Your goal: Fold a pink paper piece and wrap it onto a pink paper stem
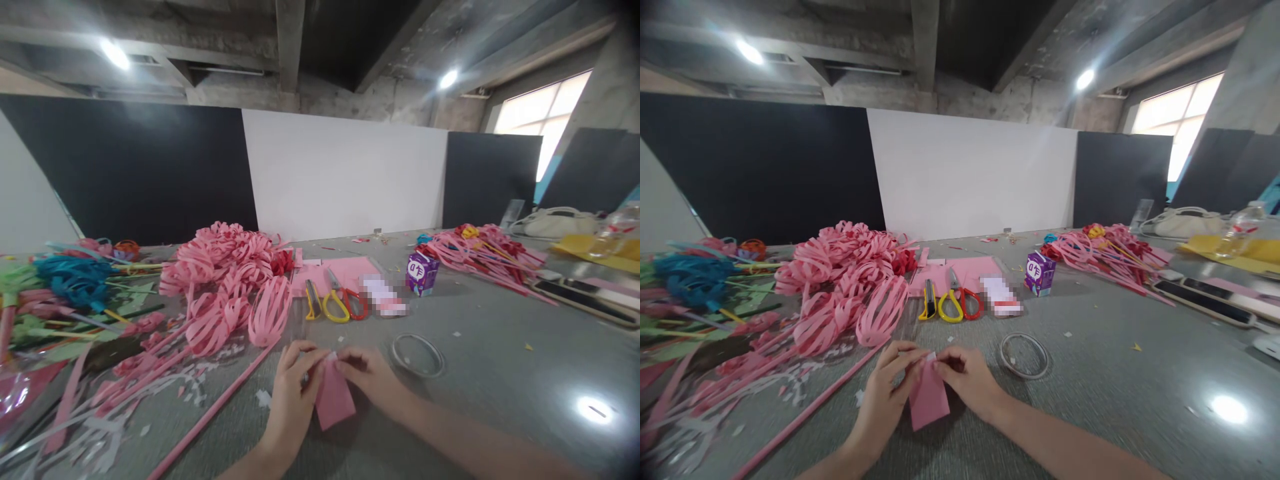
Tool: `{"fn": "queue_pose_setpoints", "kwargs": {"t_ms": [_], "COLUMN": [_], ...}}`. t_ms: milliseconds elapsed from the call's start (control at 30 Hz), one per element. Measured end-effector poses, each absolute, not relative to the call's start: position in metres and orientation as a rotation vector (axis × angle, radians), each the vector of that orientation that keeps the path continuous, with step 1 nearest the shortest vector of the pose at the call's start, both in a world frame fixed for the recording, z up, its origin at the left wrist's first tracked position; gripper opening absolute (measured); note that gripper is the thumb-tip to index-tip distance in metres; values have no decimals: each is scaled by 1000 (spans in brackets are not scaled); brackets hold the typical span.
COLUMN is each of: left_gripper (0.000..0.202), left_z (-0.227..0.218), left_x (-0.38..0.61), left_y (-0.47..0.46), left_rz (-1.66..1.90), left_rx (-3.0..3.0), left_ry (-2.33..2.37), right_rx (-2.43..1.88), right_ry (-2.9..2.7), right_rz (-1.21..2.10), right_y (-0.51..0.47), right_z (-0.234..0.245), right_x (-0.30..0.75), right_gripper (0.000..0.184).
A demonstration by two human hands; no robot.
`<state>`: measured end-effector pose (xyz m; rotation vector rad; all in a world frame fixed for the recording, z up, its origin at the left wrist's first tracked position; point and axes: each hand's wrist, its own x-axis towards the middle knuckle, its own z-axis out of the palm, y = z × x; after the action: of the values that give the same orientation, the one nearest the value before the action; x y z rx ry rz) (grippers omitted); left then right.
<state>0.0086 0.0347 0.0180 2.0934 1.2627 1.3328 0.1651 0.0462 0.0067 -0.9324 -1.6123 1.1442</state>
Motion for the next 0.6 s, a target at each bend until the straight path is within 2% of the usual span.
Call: {"fn": "queue_pose_setpoints", "kwargs": {"t_ms": [600], "left_gripper": [16], "left_z": [27], "left_x": [13], "left_y": [32], "left_rz": [1200], "left_rx": [2036], "left_ry": [1227], "right_rx": [-951], "right_ry": [-1761], "right_rz": [1088], "right_y": [43], "right_z": [5], "right_x": [166], "right_gripper": [13]}}
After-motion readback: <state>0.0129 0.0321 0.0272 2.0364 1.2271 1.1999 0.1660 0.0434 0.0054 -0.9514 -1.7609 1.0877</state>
